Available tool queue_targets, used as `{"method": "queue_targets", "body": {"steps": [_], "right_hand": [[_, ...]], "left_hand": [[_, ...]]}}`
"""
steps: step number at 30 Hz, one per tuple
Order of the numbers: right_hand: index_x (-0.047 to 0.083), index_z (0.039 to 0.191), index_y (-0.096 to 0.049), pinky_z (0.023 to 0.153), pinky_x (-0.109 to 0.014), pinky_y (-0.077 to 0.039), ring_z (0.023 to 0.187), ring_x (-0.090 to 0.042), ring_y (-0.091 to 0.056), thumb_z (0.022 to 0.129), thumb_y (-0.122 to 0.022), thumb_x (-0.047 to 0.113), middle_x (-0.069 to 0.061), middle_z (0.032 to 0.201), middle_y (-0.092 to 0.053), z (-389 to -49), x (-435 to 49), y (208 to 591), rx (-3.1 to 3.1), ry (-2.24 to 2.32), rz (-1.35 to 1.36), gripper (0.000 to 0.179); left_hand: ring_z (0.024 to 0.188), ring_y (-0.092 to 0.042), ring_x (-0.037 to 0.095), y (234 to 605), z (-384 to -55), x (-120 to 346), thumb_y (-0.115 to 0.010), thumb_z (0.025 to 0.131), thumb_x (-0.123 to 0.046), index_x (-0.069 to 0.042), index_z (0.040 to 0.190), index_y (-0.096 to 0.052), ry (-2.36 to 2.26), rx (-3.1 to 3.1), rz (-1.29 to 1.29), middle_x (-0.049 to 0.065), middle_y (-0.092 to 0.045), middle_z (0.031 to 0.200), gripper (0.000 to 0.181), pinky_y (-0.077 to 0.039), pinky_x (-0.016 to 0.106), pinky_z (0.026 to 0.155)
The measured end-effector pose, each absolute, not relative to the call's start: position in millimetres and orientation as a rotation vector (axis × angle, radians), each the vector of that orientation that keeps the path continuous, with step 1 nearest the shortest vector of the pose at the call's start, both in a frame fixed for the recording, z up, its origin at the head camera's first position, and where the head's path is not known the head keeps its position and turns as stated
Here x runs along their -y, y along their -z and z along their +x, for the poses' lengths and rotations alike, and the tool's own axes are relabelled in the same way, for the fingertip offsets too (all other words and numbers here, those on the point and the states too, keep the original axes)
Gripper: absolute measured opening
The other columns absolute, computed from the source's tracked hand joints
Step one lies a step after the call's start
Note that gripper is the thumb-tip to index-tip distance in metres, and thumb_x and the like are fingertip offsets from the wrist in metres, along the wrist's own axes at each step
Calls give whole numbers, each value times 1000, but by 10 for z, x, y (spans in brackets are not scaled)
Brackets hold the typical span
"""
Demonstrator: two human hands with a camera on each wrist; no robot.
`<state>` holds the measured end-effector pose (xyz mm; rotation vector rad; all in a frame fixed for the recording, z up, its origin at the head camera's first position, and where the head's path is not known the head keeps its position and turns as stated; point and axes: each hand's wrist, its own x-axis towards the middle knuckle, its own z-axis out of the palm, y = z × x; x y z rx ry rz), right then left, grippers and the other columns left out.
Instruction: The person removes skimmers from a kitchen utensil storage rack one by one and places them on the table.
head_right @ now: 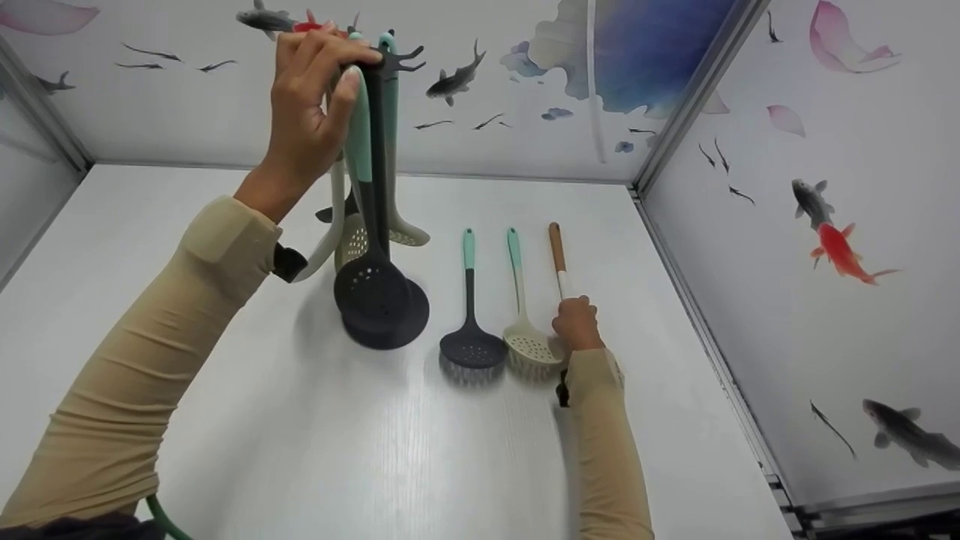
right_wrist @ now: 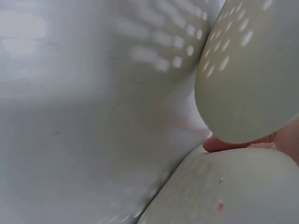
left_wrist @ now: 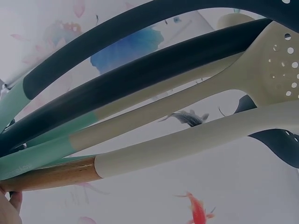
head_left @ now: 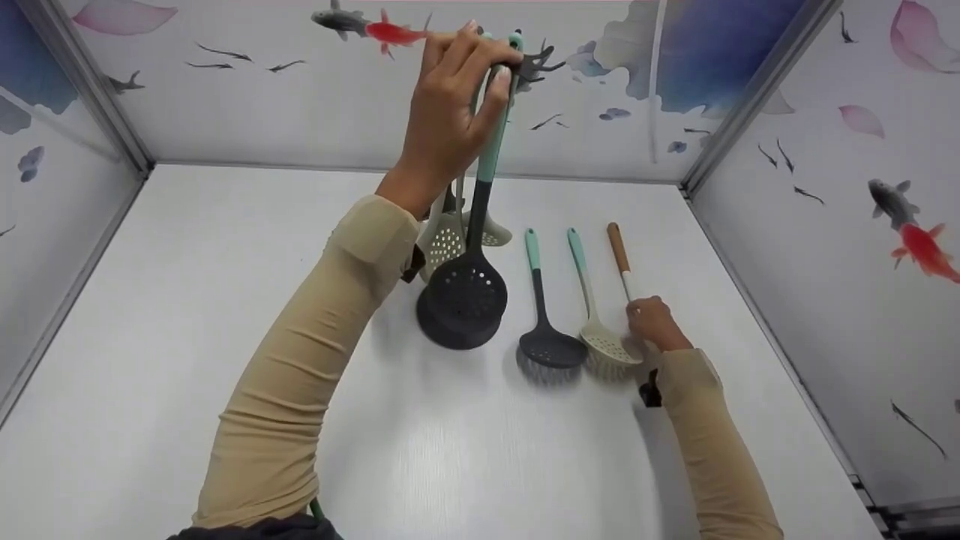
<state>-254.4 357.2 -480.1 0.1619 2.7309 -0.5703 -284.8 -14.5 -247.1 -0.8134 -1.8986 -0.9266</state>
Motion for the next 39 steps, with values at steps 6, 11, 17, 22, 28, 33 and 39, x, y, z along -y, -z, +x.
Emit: {"method": "queue_targets", "body": {"steps": [6, 11, 17, 22, 28, 33, 39], "right_hand": [[-16, 131, -39, 107, -55, -28, 127, -47, -34, 96, -33, 14, -36, 136, -35, -2563, -3536, 4709, -2675, 648, 151, 46], [-16, 132, -37, 106, -54, -29, 129, -48, -32, 92, -40, 11, -36, 136, -35, -2599, -3429, 4614, -2752, 666, 103, 49], [-11, 136, -37, 102, -54, -34, 128, -46, -33, 92, -42, 6, -36, 138, -31, -2619, -3062, 4389, -2867, 877, 19, 47], [-9, 134, -39, 103, -49, -35, 126, -42, -39, 92, -49, 4, -29, 144, -30, -2549, -2610, 4124, -2975, 1142, -227, 46], [-5, 134, -41, 104, -45, -37, 120, -34, -50, 94, -50, 5, -23, 128, -52, -2362, -2046, 3844, -2897, 1493, -604, 42], [-3, 135, -40, 102, -42, -41, 121, -29, -51, 97, -46, 9, -19, 130, -53, -2226, -1665, 3707, -2732, 1615, -845, 41], [0, 136, -41, 101, -37, -42, 121, -25, -52, 97, -45, 13, -17, 130, -53, -2165, -1415, 3708, -2634, 1658, -895, 41]], "left_hand": [[126, -39, 23, 2467, -2835, 148, -44, 92, -25, -12, 113, -64, 924, 1912, -801, 6, -60, 122, 32, -22, 20, 111], [127, -39, 23, 2465, -2825, 153, -43, 92, -26, -12, 114, -64, 923, 1933, -795, 6, -60, 122, 33, -21, 20, 111], [125, -40, 22, 2460, -2826, 159, -43, 93, -26, -13, 114, -64, 920, 1931, -800, 5, -60, 121, 32, -20, 20, 111], [125, -40, 22, 2468, -2827, 154, -43, 93, -26, -13, 114, -64, 909, 1939, -786, 5, -61, 120, 33, -22, 19, 111], [125, -40, 23, 2473, -2821, 147, -42, 93, -27, -13, 114, -64, 889, 1946, -779, 5, -61, 119, 33, -21, 19, 111], [127, -38, 22, 2457, -2811, 152, -42, 94, -28, -13, 114, -64, 894, 1966, -781, 4, -61, 120, 33, -20, 20, 111], [127, -38, 22, 2449, -2799, 160, -42, 93, -28, -13, 113, -64, 907, 1969, -777, 4, -61, 119, 34, -22, 18, 110]]}}
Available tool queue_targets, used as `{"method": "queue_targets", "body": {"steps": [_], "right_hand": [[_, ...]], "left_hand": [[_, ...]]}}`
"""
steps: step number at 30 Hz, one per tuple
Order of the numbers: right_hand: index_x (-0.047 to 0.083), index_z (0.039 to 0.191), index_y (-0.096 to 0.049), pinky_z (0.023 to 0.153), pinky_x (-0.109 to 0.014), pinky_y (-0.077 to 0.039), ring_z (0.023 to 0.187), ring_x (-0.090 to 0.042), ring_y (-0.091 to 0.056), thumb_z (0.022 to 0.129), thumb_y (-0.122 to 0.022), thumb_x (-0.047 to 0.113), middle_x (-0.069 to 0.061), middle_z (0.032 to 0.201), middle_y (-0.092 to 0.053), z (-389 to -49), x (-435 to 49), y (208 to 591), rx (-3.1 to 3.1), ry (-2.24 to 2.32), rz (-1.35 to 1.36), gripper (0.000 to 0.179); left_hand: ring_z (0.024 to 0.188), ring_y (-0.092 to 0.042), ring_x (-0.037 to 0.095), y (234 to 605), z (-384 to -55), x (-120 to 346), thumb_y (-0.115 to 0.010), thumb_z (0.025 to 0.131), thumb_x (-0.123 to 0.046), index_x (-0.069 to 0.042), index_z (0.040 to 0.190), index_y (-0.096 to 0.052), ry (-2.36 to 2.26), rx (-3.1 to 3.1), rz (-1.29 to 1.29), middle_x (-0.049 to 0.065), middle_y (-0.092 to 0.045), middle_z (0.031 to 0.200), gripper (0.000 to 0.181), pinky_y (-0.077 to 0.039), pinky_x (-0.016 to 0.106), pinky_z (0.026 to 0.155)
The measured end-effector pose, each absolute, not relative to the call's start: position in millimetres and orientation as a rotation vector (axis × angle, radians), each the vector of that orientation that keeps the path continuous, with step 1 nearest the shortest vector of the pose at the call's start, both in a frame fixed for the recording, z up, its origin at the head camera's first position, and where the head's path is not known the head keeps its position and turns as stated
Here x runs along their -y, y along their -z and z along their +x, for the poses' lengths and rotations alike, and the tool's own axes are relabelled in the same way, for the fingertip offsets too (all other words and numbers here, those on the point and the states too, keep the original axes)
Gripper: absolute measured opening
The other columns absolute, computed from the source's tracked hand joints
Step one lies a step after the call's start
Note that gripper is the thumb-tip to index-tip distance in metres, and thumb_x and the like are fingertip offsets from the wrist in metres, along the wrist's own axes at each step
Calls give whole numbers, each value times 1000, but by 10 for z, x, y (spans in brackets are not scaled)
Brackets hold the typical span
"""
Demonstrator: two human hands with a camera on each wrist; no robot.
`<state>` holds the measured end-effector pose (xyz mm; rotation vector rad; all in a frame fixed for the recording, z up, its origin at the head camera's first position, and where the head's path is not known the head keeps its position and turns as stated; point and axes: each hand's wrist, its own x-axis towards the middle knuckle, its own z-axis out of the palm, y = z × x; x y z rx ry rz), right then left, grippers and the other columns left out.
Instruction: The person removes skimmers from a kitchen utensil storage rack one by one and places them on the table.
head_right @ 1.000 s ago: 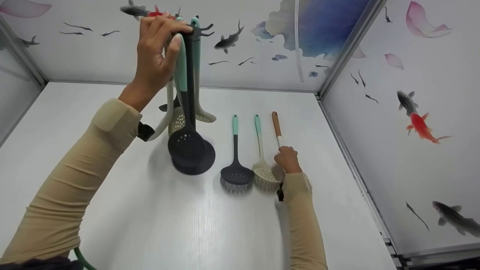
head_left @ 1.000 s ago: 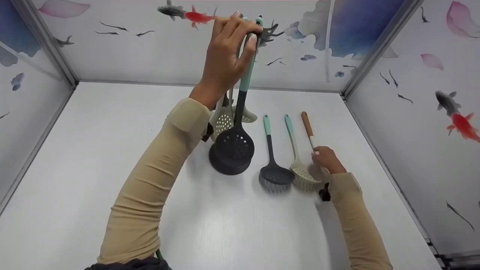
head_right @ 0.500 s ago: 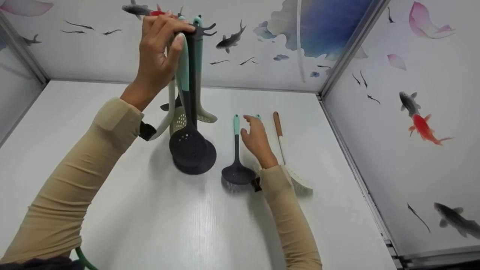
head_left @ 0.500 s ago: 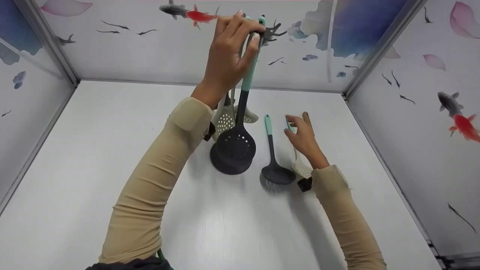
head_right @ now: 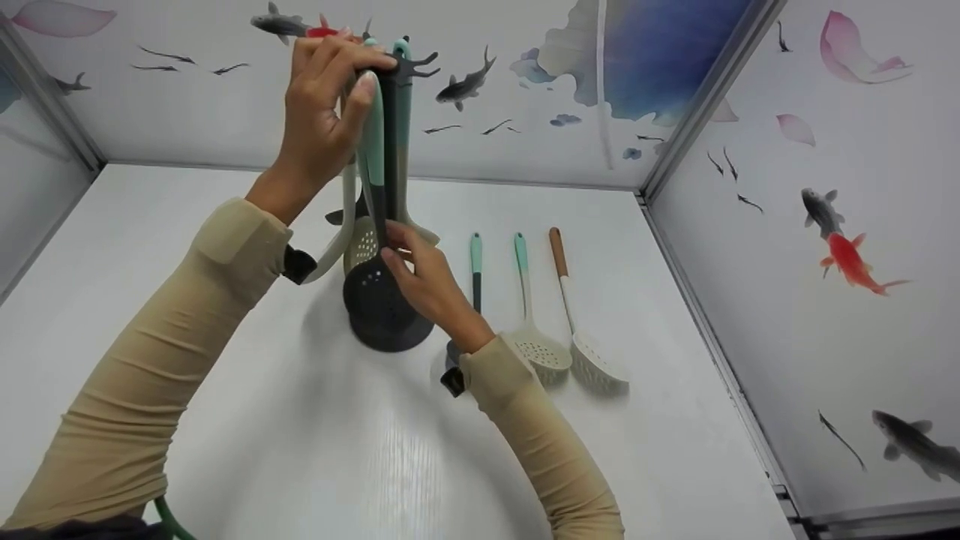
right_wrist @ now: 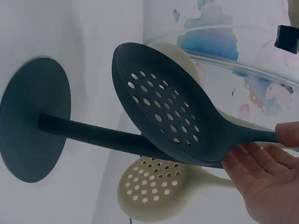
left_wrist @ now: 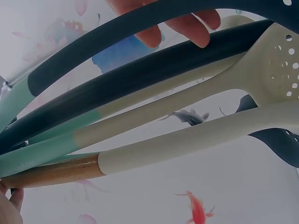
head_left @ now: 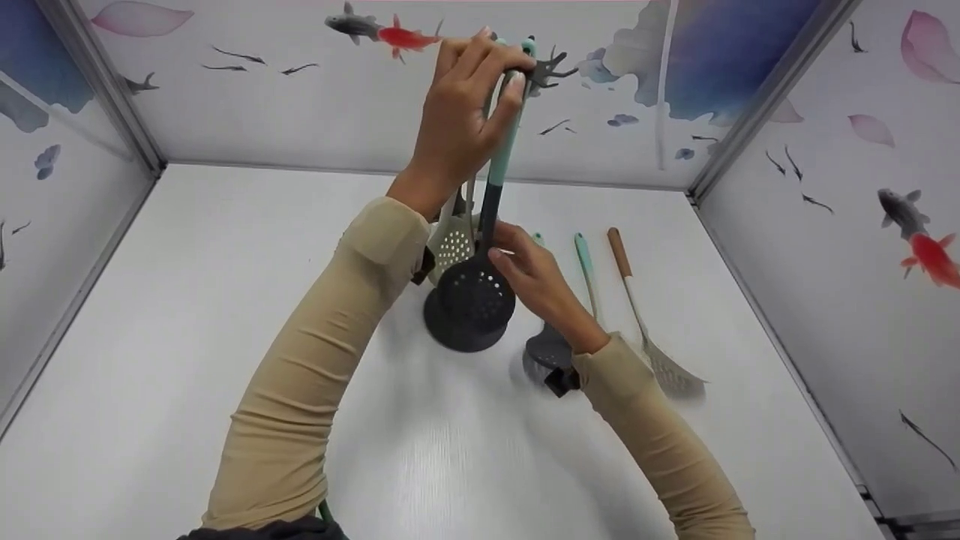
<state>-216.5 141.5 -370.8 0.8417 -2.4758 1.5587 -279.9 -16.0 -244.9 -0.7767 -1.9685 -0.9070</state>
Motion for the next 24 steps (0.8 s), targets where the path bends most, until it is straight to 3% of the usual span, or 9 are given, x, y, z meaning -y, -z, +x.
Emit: {"method": "queue_targets", "body": {"steps": [6, 12, 24], "right_hand": [[-6, 122, -50, 93, -38, -48, 107, -30, -59, 95, -49, 5, -23, 113, -60, -2111, -1327, 3684, 2427, -1556, 767, 29], [-11, 108, -54, 81, -26, -51, 93, -34, -62, 93, -48, -2, -25, 97, -63, -1910, -1272, 3451, 2402, -1517, 736, 19], [-12, 104, -54, 84, -25, -51, 92, -31, -61, 91, -48, -5, -24, 97, -62, -1890, -1348, 3399, 2294, -1590, 737, 16]], "left_hand": [[129, -38, 21, 2447, -2800, 164, -42, 93, -28, -15, 114, -65, 923, 1976, -791, 4, -61, 120, 33, -23, 17, 109], [130, -36, 20, 2441, -2792, 190, -41, 94, -29, -16, 115, -64, 940, 2001, -786, 2, -60, 121, 34, -25, 18, 108], [127, -39, 19, 2422, -2772, 213, -34, 96, -22, -14, 116, -64, 981, 1993, -799, 2, -61, 123, 37, -24, 17, 108]]}}
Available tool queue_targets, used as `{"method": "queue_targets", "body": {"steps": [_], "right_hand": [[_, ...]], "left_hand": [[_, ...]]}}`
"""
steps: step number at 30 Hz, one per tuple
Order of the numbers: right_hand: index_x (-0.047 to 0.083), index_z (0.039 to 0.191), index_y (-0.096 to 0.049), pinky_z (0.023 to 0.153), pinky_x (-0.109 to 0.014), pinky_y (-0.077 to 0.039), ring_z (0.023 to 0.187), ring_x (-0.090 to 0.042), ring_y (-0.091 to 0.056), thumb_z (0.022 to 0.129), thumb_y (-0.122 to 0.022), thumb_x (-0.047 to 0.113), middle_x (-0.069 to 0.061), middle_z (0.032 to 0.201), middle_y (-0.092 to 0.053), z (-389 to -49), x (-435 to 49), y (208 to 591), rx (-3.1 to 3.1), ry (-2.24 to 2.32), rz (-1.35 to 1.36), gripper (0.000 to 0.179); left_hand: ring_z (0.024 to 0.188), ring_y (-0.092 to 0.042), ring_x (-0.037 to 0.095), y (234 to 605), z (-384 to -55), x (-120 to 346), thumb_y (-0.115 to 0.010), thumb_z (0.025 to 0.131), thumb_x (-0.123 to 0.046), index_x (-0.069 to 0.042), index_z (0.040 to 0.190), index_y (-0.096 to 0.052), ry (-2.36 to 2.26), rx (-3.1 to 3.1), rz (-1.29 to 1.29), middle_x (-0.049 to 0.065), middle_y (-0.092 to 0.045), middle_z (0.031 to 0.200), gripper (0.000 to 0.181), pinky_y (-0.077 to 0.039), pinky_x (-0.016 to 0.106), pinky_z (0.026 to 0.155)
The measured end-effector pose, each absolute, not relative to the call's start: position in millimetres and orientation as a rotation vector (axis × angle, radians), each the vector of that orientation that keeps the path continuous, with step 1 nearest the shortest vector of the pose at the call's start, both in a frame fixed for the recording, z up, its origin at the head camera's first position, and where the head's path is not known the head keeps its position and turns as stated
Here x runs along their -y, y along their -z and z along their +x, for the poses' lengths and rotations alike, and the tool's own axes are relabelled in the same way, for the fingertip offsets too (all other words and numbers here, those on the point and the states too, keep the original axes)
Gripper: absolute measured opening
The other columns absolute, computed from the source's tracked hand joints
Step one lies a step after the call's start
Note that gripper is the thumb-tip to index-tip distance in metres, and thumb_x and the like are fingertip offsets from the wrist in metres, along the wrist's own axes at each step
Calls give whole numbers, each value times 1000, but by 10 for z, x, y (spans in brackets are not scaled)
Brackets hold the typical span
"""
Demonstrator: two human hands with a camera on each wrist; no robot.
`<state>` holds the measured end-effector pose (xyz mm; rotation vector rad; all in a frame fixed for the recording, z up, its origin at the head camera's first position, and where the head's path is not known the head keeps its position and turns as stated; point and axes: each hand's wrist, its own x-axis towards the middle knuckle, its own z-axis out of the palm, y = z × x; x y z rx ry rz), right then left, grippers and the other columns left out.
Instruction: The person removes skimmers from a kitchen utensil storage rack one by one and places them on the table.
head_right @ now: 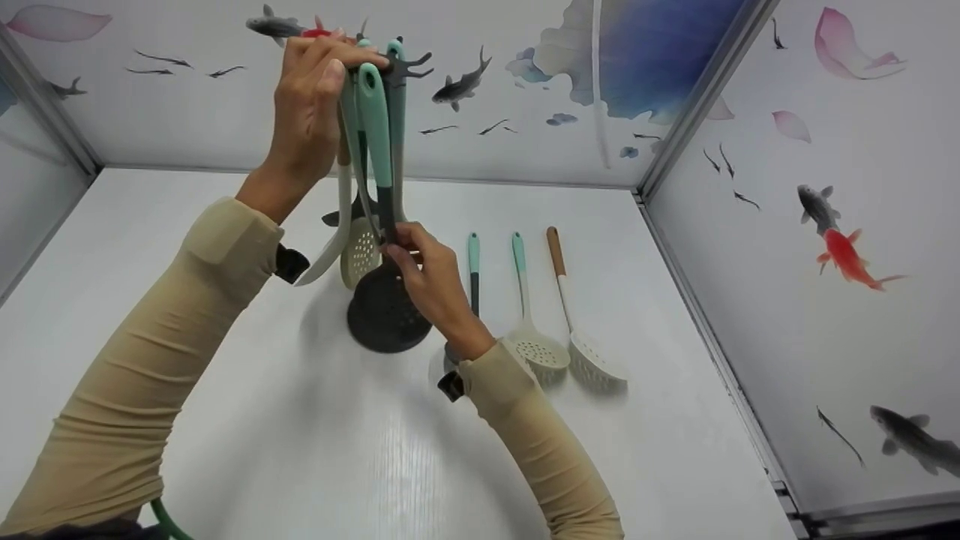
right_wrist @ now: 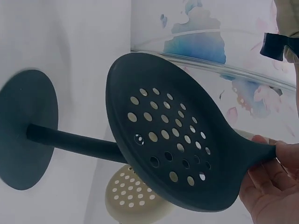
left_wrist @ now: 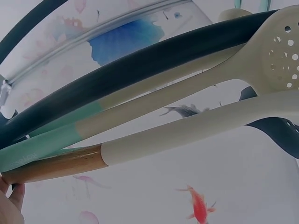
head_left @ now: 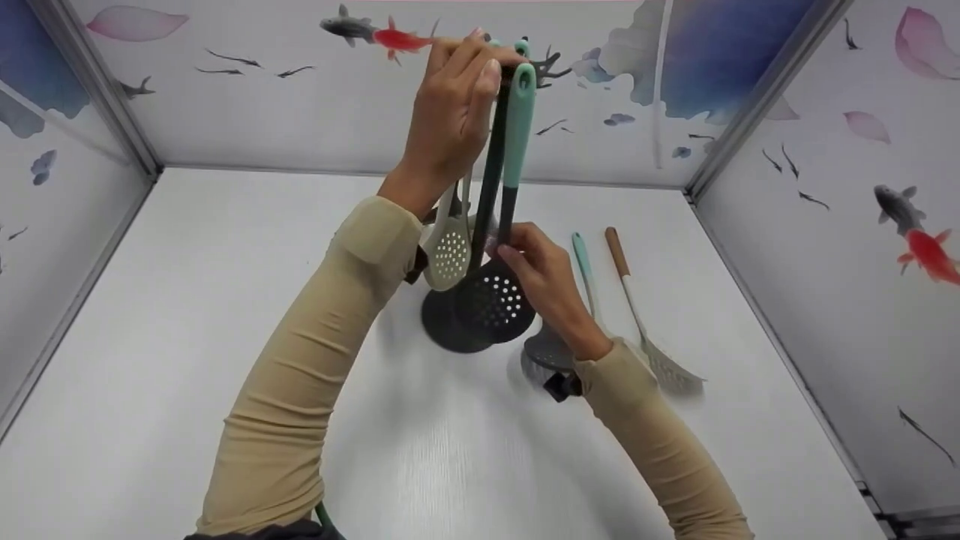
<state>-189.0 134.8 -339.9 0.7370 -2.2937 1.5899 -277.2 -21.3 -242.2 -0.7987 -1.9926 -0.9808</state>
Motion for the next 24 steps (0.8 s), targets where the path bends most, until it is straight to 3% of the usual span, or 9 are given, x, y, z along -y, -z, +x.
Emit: {"method": "queue_targets", "body": {"steps": [9, 15, 20, 24], "right_hand": [[-13, 112, -54, 84, -26, -50, 94, -34, -61, 92, -49, -4, -28, 98, -61, -1928, -1626, 3420, 2262, -1669, 563, 23], [-12, 117, -54, 85, -26, -49, 95, -24, -61, 92, -48, -3, -27, 99, -60, -1980, -1895, 3479, 2247, -1660, 452, 27], [-7, 120, -56, 79, -23, -48, 86, -11, -59, 93, -48, -1, -28, 97, -60, -2009, -2125, 3553, 2282, -1571, 347, 29], [-5, 127, -50, 77, -20, -45, 85, -15, -56, 94, -46, 0, -27, 97, -59, -2048, -2322, 3643, 2321, -1524, 205, 33]], "left_hand": [[125, -40, 20, 2414, -2782, 203, -36, 96, -25, -13, 115, -64, 940, 1997, -790, 3, -61, 119, 35, -19, 18, 112], [125, -40, 20, 2425, -2789, 198, -41, 95, -28, -13, 114, -65, 928, 1983, -787, 3, -62, 118, 34, -19, 19, 112], [126, -40, 20, 2417, -2789, 192, -43, 95, -29, -14, 113, -65, 929, 1982, -775, 3, -63, 118, 33, -21, 18, 111], [125, -41, 20, 2419, -2794, 187, -44, 95, -28, -14, 113, -66, 936, 1971, -782, 2, -63, 118, 31, -21, 18, 111]]}}
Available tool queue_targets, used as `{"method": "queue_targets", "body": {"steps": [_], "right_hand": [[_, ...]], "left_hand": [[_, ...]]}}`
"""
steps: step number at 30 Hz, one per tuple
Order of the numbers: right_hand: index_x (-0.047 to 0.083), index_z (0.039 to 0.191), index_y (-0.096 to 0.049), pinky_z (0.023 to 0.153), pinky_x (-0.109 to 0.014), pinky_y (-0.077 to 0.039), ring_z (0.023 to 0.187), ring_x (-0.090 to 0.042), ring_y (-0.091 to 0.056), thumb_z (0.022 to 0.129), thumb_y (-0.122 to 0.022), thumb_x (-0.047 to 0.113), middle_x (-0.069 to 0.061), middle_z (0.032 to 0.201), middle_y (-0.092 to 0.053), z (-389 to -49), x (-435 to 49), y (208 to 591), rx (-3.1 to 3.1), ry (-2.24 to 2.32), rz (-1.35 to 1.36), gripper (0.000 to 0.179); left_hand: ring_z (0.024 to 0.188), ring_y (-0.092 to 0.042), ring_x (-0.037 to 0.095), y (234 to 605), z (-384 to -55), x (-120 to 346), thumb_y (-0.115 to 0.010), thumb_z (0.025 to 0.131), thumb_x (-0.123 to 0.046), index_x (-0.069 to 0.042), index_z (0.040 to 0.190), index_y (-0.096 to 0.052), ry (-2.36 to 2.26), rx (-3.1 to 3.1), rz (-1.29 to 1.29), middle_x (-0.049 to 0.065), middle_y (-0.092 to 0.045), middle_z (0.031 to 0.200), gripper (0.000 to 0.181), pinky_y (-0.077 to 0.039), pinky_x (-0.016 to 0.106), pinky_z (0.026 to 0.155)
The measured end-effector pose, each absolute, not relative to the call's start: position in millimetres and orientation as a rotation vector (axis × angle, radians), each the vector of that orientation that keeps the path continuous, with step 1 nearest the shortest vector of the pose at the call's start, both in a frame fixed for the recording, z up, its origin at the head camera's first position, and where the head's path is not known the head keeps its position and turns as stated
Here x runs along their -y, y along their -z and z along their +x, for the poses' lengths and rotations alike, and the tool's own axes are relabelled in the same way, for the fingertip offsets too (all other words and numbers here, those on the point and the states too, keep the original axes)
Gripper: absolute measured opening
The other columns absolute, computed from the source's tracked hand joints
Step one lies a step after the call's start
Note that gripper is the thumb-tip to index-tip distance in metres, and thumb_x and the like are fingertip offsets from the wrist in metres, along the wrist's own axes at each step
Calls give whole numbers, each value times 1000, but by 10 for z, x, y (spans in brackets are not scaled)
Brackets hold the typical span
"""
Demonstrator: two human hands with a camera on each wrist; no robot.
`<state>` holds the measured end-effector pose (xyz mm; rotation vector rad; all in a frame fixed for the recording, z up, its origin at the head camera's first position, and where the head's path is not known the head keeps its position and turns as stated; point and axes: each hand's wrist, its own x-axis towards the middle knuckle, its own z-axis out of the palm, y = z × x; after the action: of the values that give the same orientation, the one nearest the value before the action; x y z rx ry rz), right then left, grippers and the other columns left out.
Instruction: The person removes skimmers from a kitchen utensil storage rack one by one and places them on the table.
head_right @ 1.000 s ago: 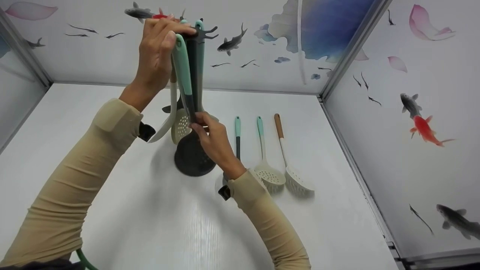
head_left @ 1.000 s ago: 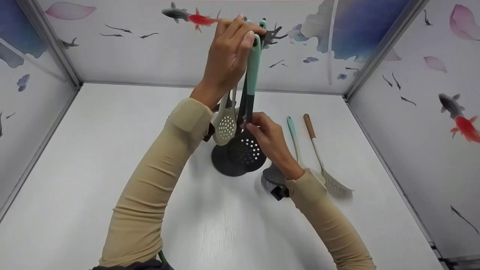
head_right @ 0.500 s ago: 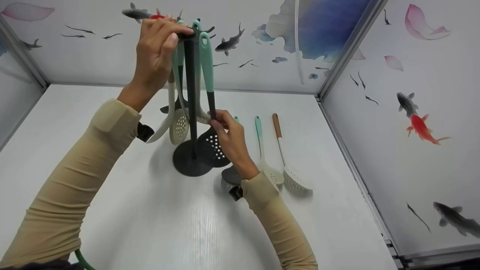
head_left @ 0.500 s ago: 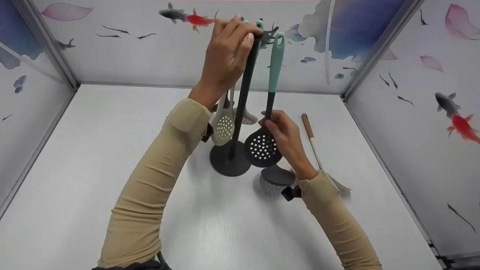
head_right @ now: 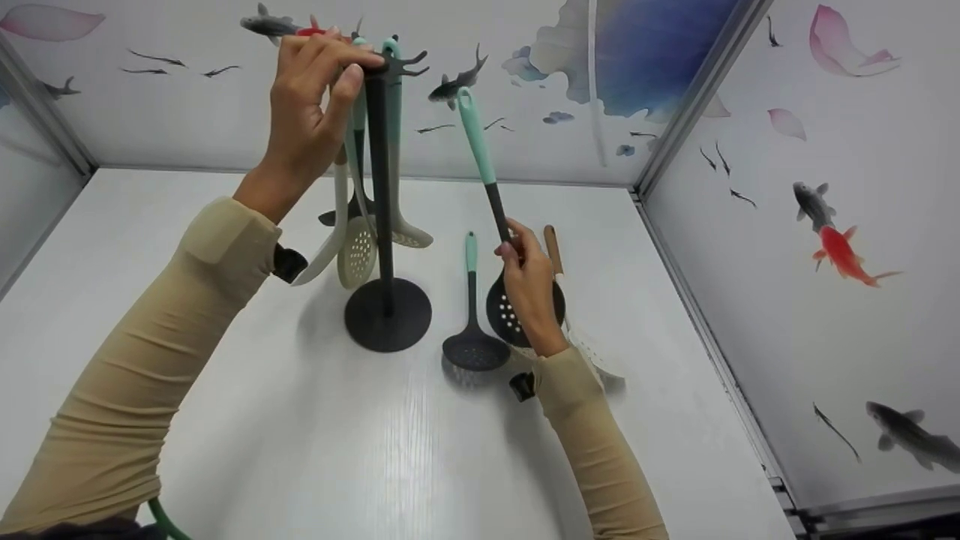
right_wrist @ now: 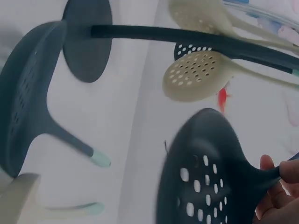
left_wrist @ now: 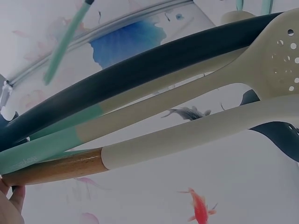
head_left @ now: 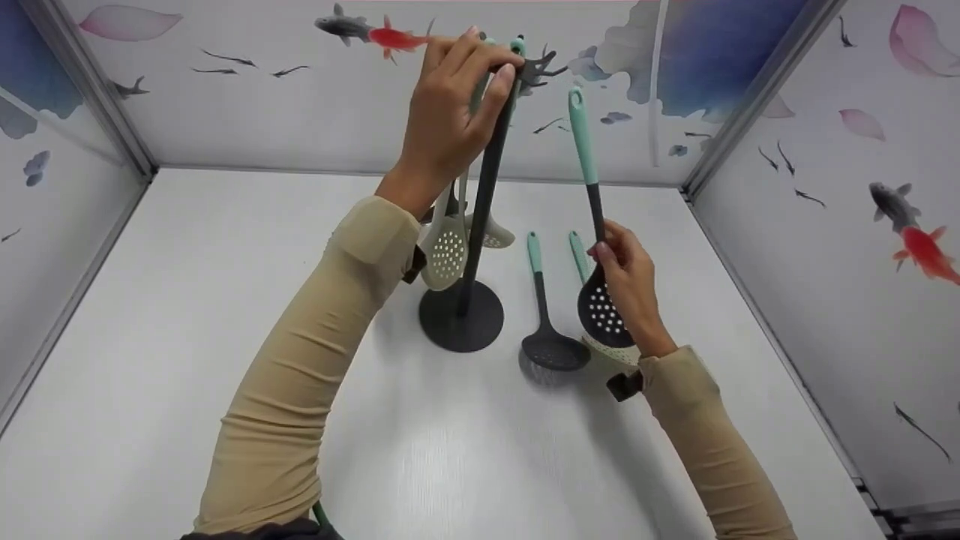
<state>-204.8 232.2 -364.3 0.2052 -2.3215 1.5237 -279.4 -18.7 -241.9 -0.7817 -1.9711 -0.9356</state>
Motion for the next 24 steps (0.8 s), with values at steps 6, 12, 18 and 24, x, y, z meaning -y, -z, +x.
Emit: {"method": "queue_targets", "body": {"steps": [6, 12, 18, 24], "right_hand": [[-6, 119, -42, 70, -17, -40, 86, -18, -52, 94, -48, 8, -16, 98, -57, -2229, -2740, 3876, 2406, -1413, -76, 29], [-2, 109, -44, 68, -18, -38, 83, -12, -49, 90, -50, 4, -13, 98, -55, -2426, -3194, 4180, 2496, -1192, -229, 20], [-8, 108, -55, 82, -34, -40, 98, -30, -52, 90, -40, -4, -25, 107, -56, -2433, -3506, 4340, 2602, -1027, -281, 24], [-10, 106, -61, 87, -50, -41, 100, -41, -52, 85, -40, -7, -30, 105, -56, -2389, -3815, 4468, 2703, -848, -288, 31]], "left_hand": [[126, -40, 20, 2426, -2798, 190, -44, 94, -27, -14, 113, -66, 954, 1956, -800, 2, -62, 119, 31, -20, 19, 111], [126, -40, 20, 2428, -2801, 192, -44, 94, -27, -14, 113, -66, 962, 1956, -801, 3, -62, 120, 31, -19, 20, 112], [128, -38, 21, 2432, -2803, 207, -44, 94, -27, -15, 114, -65, 970, 1960, -814, 3, -62, 121, 31, -18, 20, 112], [129, -38, 21, 2430, -2801, 213, -44, 94, -27, -15, 115, -65, 981, 1960, -827, 2, -62, 120, 31, -19, 20, 112]]}}
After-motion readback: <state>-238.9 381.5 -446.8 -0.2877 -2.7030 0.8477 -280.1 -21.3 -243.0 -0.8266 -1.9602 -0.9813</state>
